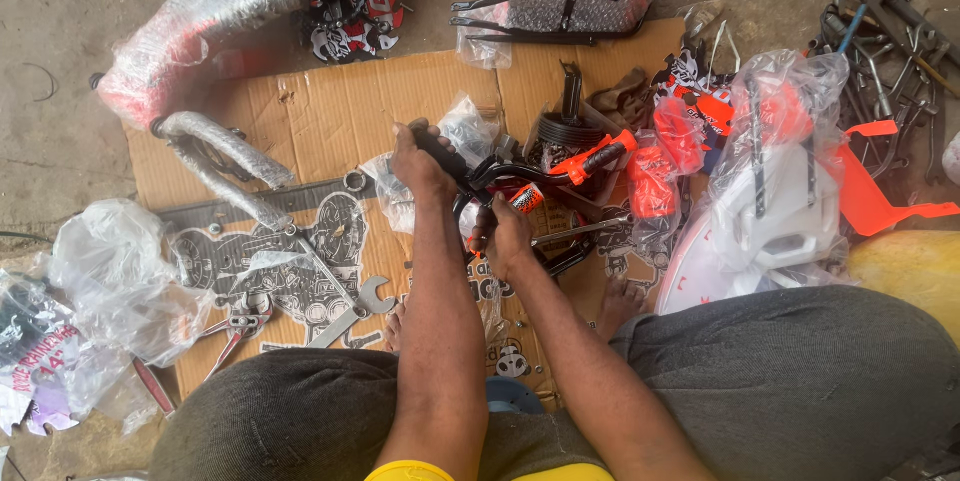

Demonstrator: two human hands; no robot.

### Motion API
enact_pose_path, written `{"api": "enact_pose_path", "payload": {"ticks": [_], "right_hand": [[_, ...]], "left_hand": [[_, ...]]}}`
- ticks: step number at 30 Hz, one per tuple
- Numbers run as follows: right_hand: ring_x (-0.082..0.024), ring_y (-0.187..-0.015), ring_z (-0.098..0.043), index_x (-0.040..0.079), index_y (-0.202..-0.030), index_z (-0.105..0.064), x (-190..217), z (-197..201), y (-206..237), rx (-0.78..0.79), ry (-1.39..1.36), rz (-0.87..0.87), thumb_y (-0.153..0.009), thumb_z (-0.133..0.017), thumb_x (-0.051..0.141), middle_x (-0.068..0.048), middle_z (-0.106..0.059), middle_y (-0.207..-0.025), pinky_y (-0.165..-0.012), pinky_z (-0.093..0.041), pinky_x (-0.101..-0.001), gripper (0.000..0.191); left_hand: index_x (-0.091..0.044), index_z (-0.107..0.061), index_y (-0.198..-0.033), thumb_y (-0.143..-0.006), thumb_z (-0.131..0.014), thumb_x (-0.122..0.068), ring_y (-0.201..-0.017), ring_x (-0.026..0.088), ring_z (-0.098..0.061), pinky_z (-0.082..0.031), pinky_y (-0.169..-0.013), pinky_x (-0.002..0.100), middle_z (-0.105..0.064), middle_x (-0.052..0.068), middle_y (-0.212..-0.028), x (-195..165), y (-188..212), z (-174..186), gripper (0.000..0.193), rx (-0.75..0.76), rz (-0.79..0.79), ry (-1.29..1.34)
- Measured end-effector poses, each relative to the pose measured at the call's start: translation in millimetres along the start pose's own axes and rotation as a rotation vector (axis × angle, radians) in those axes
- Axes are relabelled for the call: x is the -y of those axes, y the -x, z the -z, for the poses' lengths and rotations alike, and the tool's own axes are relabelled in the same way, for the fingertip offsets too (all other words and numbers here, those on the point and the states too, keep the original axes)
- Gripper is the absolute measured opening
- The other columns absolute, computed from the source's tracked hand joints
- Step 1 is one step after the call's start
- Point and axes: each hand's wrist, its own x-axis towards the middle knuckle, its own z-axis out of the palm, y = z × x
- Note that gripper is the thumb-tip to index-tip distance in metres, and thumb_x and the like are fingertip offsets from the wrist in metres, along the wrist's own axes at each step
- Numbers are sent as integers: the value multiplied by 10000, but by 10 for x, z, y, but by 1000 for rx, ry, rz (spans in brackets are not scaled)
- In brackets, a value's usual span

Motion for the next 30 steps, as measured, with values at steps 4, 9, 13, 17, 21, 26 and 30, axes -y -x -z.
{"api": "enact_pose_path", "payload": {"ticks": [4, 9, 13, 17, 21, 26, 30], "right_hand": [[-184, -597, -575, 91, -932, -587, -56, -4, 54, 8, 29, 126, -1057, -479, 380, -40, -569, -731, -528, -480, -365, 333], [-179, -599, -582, 89, -938, -573, -55, 31, 1, -19, 44, 150, -1065, -481, 393, -40, -581, -754, -524, -486, -348, 342], [-165, -635, -596, 103, -977, -571, -80, 15, -70, 24, 112, 132, -1048, -502, 437, -39, -586, -771, -543, -503, -327, 349], [-162, -639, -587, 88, -970, -567, -124, -9, -104, 26, 157, 204, -1031, -510, 488, -41, -581, -761, -553, -511, -327, 408], [-183, -656, -574, 63, -944, -548, -157, 27, -112, 144, 53, 280, -1074, -553, 478, -67, -581, -772, -601, -493, -314, 435], [-151, -617, -502, 128, -882, -511, -155, 46, -155, 106, -54, 159, -1033, -548, 414, -10, -517, -723, -561, -433, -298, 326], [-122, -502, -398, 132, -774, -457, -71, 41, -240, -30, 21, 15, -1064, -522, 432, 21, -422, -618, -442, -338, -285, 422]], "left_hand": [[12, -614, -1063, -1052, -427, -451, -685, 221, -624, -556, -616, 351, -633, 118, -857, 20, -13, 45, 500, 21, 46, 65], [23, -641, -1072, -1060, -415, -469, -681, 211, -614, -536, -602, 339, -657, 133, -867, 27, -50, 49, 542, 17, 37, 28], [14, -619, -989, -1060, -453, -435, -622, 205, -598, -517, -557, 333, -639, 119, -789, 7, -84, -2, 484, -22, 57, -57], [17, -608, -920, -1039, -482, -376, -581, 207, -599, -522, -541, 330, -616, 102, -737, 8, -125, -84, 429, -124, 81, -132], [11, -612, -884, -1044, -473, -400, -533, 182, -541, -464, -493, 310, -574, 81, -699, 56, -142, -148, 462, -256, 22, -222], [-24, -591, -857, -1041, -449, -429, -503, 149, -498, -401, -425, 280, -535, 44, -665, 118, -150, -111, 467, -221, 17, -169], [-26, -600, -888, -1062, -460, -440, -512, 121, -481, -404, -432, 255, -524, 24, -666, 158, -153, -52, 470, -164, 15, -113]]}}
